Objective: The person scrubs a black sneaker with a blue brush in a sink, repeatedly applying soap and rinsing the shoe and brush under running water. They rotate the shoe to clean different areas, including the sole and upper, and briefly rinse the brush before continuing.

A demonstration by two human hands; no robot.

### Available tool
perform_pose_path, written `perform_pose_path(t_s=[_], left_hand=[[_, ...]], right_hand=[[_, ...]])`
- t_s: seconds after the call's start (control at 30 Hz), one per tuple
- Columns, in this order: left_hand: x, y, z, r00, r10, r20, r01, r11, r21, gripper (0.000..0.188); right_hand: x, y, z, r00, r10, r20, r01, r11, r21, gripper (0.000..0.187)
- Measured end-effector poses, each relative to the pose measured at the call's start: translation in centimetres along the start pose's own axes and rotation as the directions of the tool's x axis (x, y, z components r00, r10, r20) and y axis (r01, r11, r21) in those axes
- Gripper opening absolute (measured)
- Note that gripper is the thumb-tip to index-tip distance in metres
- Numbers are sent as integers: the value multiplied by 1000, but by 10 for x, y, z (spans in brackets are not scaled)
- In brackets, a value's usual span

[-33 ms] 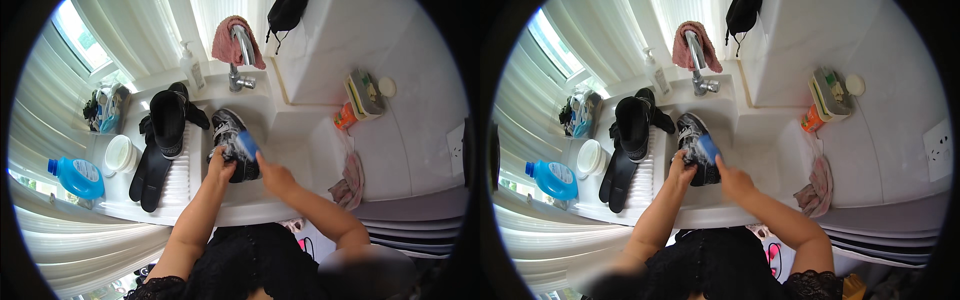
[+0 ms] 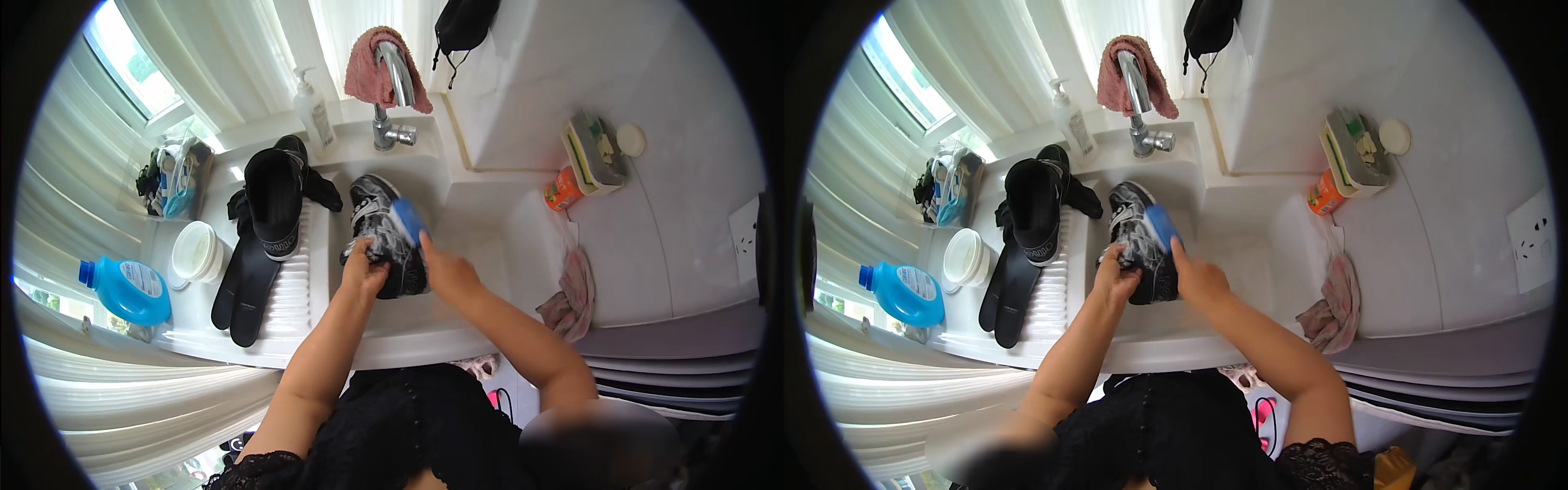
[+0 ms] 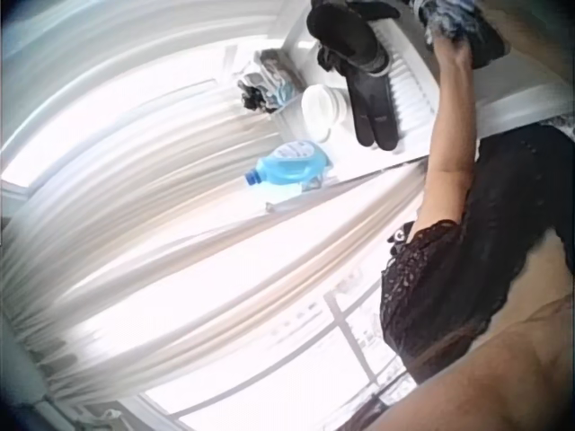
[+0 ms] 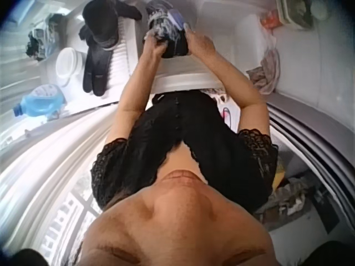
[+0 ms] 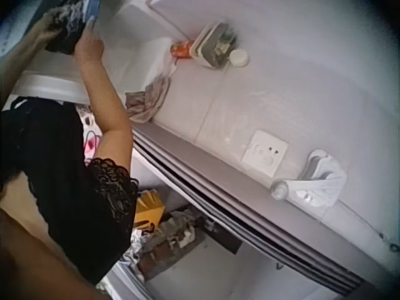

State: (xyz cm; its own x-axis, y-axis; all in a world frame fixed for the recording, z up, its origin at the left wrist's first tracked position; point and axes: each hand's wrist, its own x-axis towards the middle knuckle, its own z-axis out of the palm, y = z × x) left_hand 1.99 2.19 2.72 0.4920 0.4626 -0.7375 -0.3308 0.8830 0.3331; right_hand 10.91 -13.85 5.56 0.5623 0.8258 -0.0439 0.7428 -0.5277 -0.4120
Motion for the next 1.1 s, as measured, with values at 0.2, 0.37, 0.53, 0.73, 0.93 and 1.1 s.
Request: perform_pose_path(t_s=[0.2, 0.37, 0.53, 0.73, 0.93, 1.1], left_hand=[[6, 22, -2, 996, -33, 86, 48, 983, -175, 28], [-9, -13, 2, 980, -33, 196, 55, 993, -109, 31], [16, 11, 0, 995, -6, 95, 30, 965, -262, 24], [-5, -7, 8, 986, -59, 159, 87, 981, -173, 25], [9, 3, 2, 972, -100, 213, 142, 971, -194, 33], [-16, -5, -6, 989, -39, 143, 35, 999, 30, 32]], right_hand=[[-60, -16, -14, 994, -57, 96, 60, 998, -31, 57], [1, 7, -6, 993, 9, -117, -4, 999, 40, 59], [-51, -17, -24, 998, -1, 57, 3, 999, -33, 52], [-42, 1, -26, 998, 44, -36, -45, 999, -10, 51], [-56, -9, -40, 996, 69, 59, -72, 996, 52, 49], [-62, 11, -11, 994, 101, -45, -93, 986, 142, 50]])
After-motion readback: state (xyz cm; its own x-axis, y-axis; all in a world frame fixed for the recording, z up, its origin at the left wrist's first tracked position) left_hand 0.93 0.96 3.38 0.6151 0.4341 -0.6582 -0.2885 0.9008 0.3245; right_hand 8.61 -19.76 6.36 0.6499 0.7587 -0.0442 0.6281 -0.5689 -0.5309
